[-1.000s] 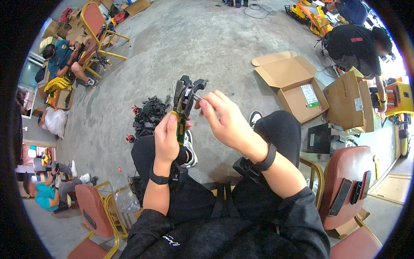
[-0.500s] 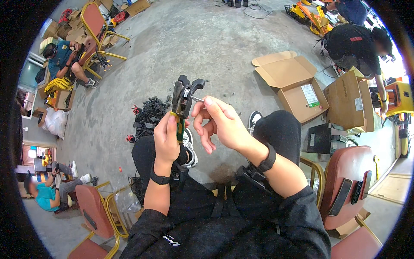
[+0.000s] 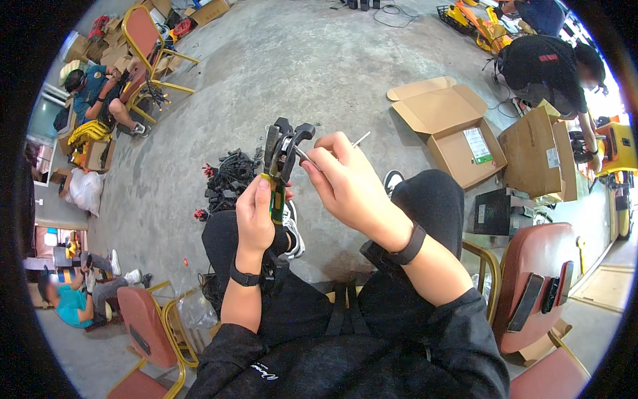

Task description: The person sits on the floor and uses a screwdriver to tighten screws on a small black electronic component. They manipulate the device with both hands, adjusting its position and using the tool to secure parts.

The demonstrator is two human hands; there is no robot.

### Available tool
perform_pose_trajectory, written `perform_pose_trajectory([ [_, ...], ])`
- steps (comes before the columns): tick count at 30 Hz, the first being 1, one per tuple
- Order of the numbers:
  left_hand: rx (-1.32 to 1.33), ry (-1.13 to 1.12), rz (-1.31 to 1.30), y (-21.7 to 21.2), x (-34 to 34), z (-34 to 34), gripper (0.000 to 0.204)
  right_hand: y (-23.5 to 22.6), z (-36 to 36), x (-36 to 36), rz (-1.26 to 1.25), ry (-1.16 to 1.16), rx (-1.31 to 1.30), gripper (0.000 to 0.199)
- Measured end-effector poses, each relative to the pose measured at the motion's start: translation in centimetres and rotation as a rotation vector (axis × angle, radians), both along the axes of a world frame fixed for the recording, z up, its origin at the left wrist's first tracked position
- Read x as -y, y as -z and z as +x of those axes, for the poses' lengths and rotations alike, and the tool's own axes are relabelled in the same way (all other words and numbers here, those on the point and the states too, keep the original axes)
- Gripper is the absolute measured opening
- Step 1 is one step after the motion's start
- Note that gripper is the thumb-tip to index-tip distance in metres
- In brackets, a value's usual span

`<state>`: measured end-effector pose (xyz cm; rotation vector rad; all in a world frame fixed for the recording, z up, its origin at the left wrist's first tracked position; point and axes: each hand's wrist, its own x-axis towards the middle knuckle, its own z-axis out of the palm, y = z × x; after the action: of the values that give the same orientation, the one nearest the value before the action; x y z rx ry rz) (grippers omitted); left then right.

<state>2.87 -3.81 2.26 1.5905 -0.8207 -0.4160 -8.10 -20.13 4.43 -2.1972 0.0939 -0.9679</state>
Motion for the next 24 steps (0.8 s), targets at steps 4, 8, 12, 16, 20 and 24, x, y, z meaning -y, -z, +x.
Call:
perform_pose_trajectory([
  [4,-0.116,-0.018,-0.082,0.0,0.3,-0.5,0.036,-0.1,-0.3,-0.2,0.474,-0.192,-0.055,0.027],
  [8,-0.024,-0.011,-0.053,0.2,0.2,-0.1,0.036,-0.3,-0.5,0.0,1.004,-0.464,-0.136,0.035],
  [12,0.103,-0.006,-0.010,-0.2,0.0,0.0,0.043,-1.2,-0.7,-0.1,1.346,-0.591,-0.194,0.041],
  [16,0.255,-0.065,-0.002,-0.8,0.1,-0.2,0.035,-1.0,-1.0,0.5,1.677,-0.813,-0.193,0.039],
  [20,0.431,-0.101,-0.018,-0.9,0.4,0.1,0.029,-0.6,-1.2,1.2,1.926,-0.959,-0.197,0.037],
  [24,0.375,-0.097,-0.003,-0.8,0.1,0.2,0.030,-1.7,-1.0,0.6,1.581,-0.768,-0.269,0.031],
])
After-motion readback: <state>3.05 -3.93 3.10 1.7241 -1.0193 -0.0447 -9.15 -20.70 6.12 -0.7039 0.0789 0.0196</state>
